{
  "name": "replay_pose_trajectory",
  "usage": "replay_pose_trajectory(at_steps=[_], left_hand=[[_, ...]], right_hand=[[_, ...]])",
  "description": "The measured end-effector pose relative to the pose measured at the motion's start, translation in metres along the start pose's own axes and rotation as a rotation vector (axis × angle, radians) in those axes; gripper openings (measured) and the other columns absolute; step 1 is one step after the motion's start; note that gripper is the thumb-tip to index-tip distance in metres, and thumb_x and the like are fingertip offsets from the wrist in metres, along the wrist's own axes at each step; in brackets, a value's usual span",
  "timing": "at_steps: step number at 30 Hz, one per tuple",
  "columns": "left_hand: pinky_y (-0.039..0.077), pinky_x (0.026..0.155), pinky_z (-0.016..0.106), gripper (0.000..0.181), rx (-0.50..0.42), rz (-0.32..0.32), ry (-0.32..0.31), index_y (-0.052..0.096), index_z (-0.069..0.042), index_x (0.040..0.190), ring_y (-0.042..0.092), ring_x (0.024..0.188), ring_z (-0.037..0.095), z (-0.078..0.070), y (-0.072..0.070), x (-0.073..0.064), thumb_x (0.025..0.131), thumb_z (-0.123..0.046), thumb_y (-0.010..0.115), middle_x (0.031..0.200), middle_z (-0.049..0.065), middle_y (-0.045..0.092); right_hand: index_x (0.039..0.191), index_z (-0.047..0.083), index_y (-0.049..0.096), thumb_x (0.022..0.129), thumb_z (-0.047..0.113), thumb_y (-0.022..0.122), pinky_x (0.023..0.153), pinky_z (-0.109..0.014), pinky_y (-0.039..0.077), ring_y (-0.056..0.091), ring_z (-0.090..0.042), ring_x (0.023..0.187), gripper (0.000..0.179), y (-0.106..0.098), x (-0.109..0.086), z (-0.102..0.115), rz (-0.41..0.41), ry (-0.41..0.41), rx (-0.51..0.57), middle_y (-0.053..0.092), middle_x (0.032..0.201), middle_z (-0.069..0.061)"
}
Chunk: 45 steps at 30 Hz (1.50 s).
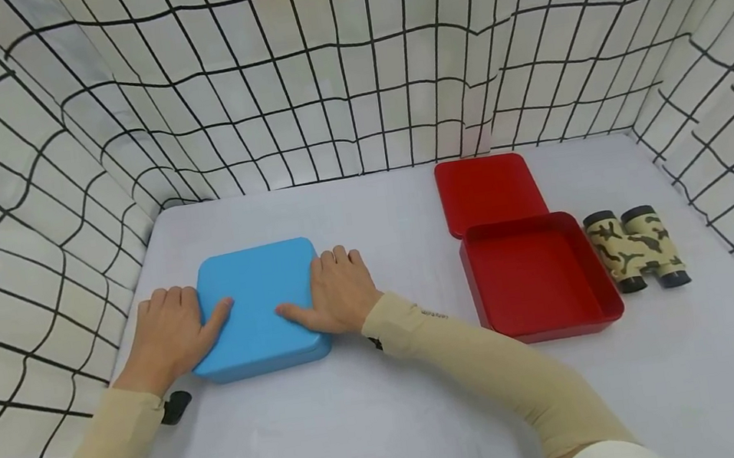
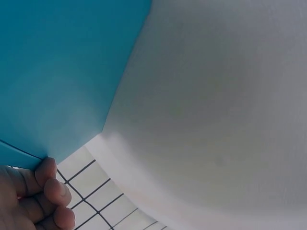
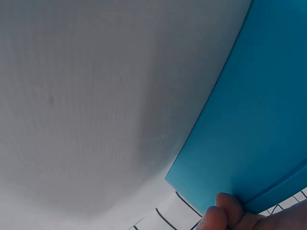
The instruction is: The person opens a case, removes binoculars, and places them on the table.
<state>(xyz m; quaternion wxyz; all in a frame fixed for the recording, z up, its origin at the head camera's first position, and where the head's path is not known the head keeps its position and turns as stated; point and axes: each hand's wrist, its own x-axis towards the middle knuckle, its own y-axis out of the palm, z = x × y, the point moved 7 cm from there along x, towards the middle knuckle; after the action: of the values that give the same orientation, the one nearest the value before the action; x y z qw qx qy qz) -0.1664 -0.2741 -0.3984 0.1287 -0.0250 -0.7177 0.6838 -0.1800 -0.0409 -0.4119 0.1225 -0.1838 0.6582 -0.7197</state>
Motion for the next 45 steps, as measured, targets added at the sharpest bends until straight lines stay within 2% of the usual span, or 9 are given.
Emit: replay_pose_trajectory(at_steps=[7,14,25,32,39,45], left_hand=[[0.036,0.07,0.05,0.064,-0.02,0.008,-0.005,0.057,0.01,0.094,0.054,0.085,0.043,-0.003,0.002,-0.002,0.101,-0.053,0.051,0.085,0.027,0.061],[0.035,0.072,0.051,0.064,-0.029,0.008,-0.002,0.057,0.011,0.098,0.053,0.088,0.043,-0.009,0.003,-0.004,0.101,-0.052,0.052,0.09,0.028,0.061],[0.036,0.071,0.051,0.059,-0.036,-0.01,0.013,0.057,0.007,0.092,0.053,0.083,0.041,-0.019,0.001,-0.009,0.099,-0.051,0.056,0.083,0.024,0.059],[0.033,0.069,0.047,0.057,-0.039,-0.031,0.021,0.057,0.007,0.091,0.051,0.08,0.039,-0.026,-0.001,-0.01,0.098,-0.05,0.058,0.081,0.022,0.057],[0.034,0.069,0.046,0.056,-0.037,-0.048,0.017,0.057,0.007,0.091,0.052,0.081,0.039,-0.028,0.0,-0.011,0.097,-0.048,0.06,0.081,0.022,0.058],[0.033,0.069,0.045,0.057,-0.06,-0.027,0.02,0.058,0.007,0.094,0.053,0.082,0.039,-0.027,-0.001,-0.01,0.098,-0.049,0.06,0.082,0.022,0.058]], right_hand=[[0.096,0.013,0.061,0.088,0.088,0.037,0.079,-0.037,0.045,0.053,-0.022,0.087,0.08,-0.003,-0.004,-0.002,-0.009,-0.001,0.005,0.063,0.089,-0.003],[0.095,0.011,0.06,0.087,0.088,0.038,0.078,-0.038,0.044,0.051,-0.022,0.086,0.08,-0.002,-0.013,-0.005,-0.021,0.033,0.018,0.06,0.087,-0.004],[0.092,0.01,0.06,0.087,0.086,0.043,0.075,-0.037,0.043,0.05,-0.024,0.083,0.078,-0.001,-0.026,-0.01,-0.083,0.03,0.06,0.06,0.085,-0.005],[0.099,0.009,0.06,0.087,0.086,0.043,0.082,-0.038,0.044,0.053,-0.025,0.092,0.08,0.002,-0.031,-0.014,-0.065,0.055,0.099,0.062,0.093,-0.006],[0.1,0.008,0.059,0.087,0.086,0.044,0.08,-0.037,0.043,0.051,-0.025,0.09,0.08,0.003,-0.034,-0.015,-0.051,0.058,0.108,0.061,0.092,-0.006],[0.104,0.008,0.058,0.087,0.085,0.045,0.081,-0.037,0.042,0.049,-0.025,0.091,0.08,0.004,-0.034,-0.016,-0.026,0.062,0.138,0.059,0.092,-0.006]])
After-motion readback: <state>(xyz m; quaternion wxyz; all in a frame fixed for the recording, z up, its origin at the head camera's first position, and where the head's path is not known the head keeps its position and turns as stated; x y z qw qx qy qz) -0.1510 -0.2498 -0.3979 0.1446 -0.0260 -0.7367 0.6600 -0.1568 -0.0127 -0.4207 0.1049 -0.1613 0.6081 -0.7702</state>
